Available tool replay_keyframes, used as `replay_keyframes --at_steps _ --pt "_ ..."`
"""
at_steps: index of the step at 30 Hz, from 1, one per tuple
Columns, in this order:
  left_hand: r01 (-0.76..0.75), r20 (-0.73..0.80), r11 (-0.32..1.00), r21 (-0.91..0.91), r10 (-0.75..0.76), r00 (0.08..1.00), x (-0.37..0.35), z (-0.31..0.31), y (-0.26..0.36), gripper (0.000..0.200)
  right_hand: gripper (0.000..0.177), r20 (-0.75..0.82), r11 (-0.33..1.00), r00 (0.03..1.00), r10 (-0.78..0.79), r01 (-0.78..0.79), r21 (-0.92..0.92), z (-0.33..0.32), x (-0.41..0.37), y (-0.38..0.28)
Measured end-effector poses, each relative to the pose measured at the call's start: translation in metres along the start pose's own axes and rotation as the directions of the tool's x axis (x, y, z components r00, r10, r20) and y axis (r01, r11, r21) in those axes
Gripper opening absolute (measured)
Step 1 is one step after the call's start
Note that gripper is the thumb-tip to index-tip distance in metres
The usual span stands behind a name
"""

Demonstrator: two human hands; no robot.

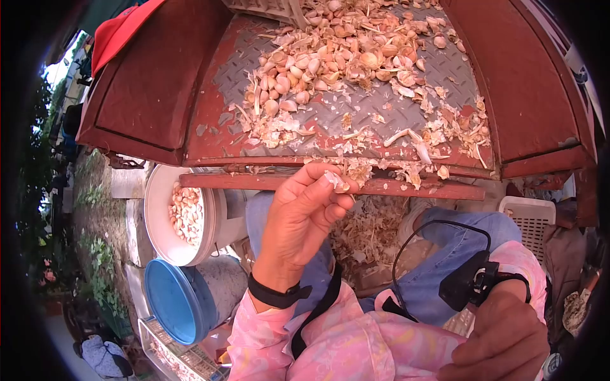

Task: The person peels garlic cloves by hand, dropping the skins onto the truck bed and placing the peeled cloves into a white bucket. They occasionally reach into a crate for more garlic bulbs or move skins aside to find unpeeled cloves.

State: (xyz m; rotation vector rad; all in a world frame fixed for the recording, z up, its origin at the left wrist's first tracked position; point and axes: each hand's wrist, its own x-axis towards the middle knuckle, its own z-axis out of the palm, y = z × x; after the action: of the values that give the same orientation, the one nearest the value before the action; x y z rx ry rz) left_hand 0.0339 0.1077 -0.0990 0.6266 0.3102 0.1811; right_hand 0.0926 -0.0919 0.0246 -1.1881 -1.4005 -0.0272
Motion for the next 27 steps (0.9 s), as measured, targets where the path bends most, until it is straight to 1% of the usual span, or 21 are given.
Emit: replay_keyframes --at_steps 1,2,4,5,7,8,9,10,11,12,13,15,16,17,18,19,20,21,23,24,27 --pt "-0.018 -0.006 0.999 -0.039 0.018 1.0 -0.002 -0.001 -0.001 0.018 0.015 -0.009 0.996 0.997 -0.081 0.082 0.037 0.0 0.003 0.007" --pt "-0.018 -0.024 0.998 -0.053 0.017 1.0 -0.005 0.001 -0.002 0.019 0.015 -0.008 0.996 0.996 -0.085 0.086 0.029 -0.006 0.002 0.011" --pt "-0.006 -0.045 0.996 -0.088 0.002 0.999 -0.009 0.002 -0.008 0.02 0.01 0.236 0.99 0.963 -0.126 0.107 0.092 -0.021 0.0 0.016" --pt "0.004 -0.071 0.993 -0.121 -0.013 0.997 -0.011 0.003 -0.012 0.021 0.01 0.241 0.99 0.962 -0.131 0.116 0.074 -0.023 0.0 0.021" --pt "0.058 0.039 0.978 -0.199 -0.051 0.998 -0.013 -0.002 -0.029 0.025 0.021 0.478 0.985 0.876 0.054 -0.126 0.119 -0.02 -0.006 0.038" --pt "0.141 -0.008 0.946 -0.293 -0.15 0.989 -0.014 0.002 -0.038 0.028 0.019 0.411 0.998 0.912 -0.009 0.033 -0.053 -0.009 -0.005 0.052" --pt "0.221 -0.045 0.897 -0.383 -0.257 0.965 -0.014 0.007 -0.046 0.031 0.017 0.358 0.955 0.93 -0.086 0.18 -0.236 0.006 0.001 0.071" --pt "0.246 -0.012 0.893 -0.377 -0.271 0.963 -0.014 0.015 -0.051 0.031 0.02 0.451 0.956 0.892 0.035 0.102 -0.276 0.009 -0.004 0.085" --pt "0.195 -0.005 0.917 -0.348 -0.209 0.978 -0.016 0.025 -0.053 0.034 0.022 0.532 0.947 0.832 0.154 0.028 -0.319 0.011 -0.011 0.099" --pt "0.134 0.003 0.937 -0.322 -0.14 0.99 -0.017 0.031 -0.054 0.038 0.022 0.527 0.938 0.834 0.161 0.037 -0.345 0.017 -0.022 0.11" --pt "0.14 0.026 0.937 -0.321 -0.139 0.99 -0.015 0.024 -0.057 0.038 0.023 0.574 0.93 0.803 0.158 0.074 -0.359 0.024 -0.035 0.118" --pt "0.248 -0.034 0.811 -0.53 -0.312 0.95 -0.007 0.008 -0.062 0.04 0.024 0.62 0.914 0.768 0.162 0.12 -0.387 0.027 -0.04 0.121" --pt "0.259 -0.01 0.811 -0.524 -0.31 0.951 -0.008 0.008 -0.061 0.04 0.024 0.62 0.945 0.769 0.157 0.065 -0.32 0.026 -0.038 0.12" --pt "0.221 -0.144 0.844 -0.489 -0.328 0.934 -0.009 0.012 -0.057 0.037 0.025 0.618 0.967 0.771 0.154 0.01 -0.254 0.023 -0.034 0.12" --pt "0.186 -0.275 0.875 -0.447 -0.332 0.902 -0.009 0.015 -0.054 0.034 0.025 0.614 0.959 0.773 0.16 0.024 -0.281 0.02 -0.029 0.121" --pt "0.194 -0.248 0.875 -0.444 -0.328 0.912 -0.011 0.007 -0.049 0.034 0.026 0.525 0.968 0.833 0.176 -0.05 -0.245 0.017 -0.024 0.123" --pt "0.193 -0.07 0.816 -0.545 -0.274 0.959 -0.015 -0.01 -0.038 0.029 0.026 0.434 0.974 0.88 0.194 -0.119 -0.195 0.015 -0.02 0.126" --pt "0.209 0.097 0.742 -0.638 -0.191 0.977 -0.018 -0.025 -0.024 0.023 0.026 0.439 0.972 0.878 0.19 -0.106 -0.21 0.012 -0.018 0.131" --pt "-0.053 -0.103 0.867 -0.496 0.001 0.995 -0.032 -0.034 0.025 0.024 0.025 0.311 0.908 0.857 0.41 -0.352 -0.228 0.006 -0.015 0.15" --pt "-0.179 -0.177 0.895 -0.408 0.115 0.978 -0.04 -0.047 0.051 0.024 0.028 0.304 0.884 0.833 0.462 -0.406 -0.231 0.004 -0.011 0.16" --pt "-0.481 -0.377 0.876 -0.045 0.431 0.82 -0.071 -0.095 0.125 0.024 0.03 0.226 0.835 0.844 0.487 -0.374 -0.403 -0.01 0.028 0.195"
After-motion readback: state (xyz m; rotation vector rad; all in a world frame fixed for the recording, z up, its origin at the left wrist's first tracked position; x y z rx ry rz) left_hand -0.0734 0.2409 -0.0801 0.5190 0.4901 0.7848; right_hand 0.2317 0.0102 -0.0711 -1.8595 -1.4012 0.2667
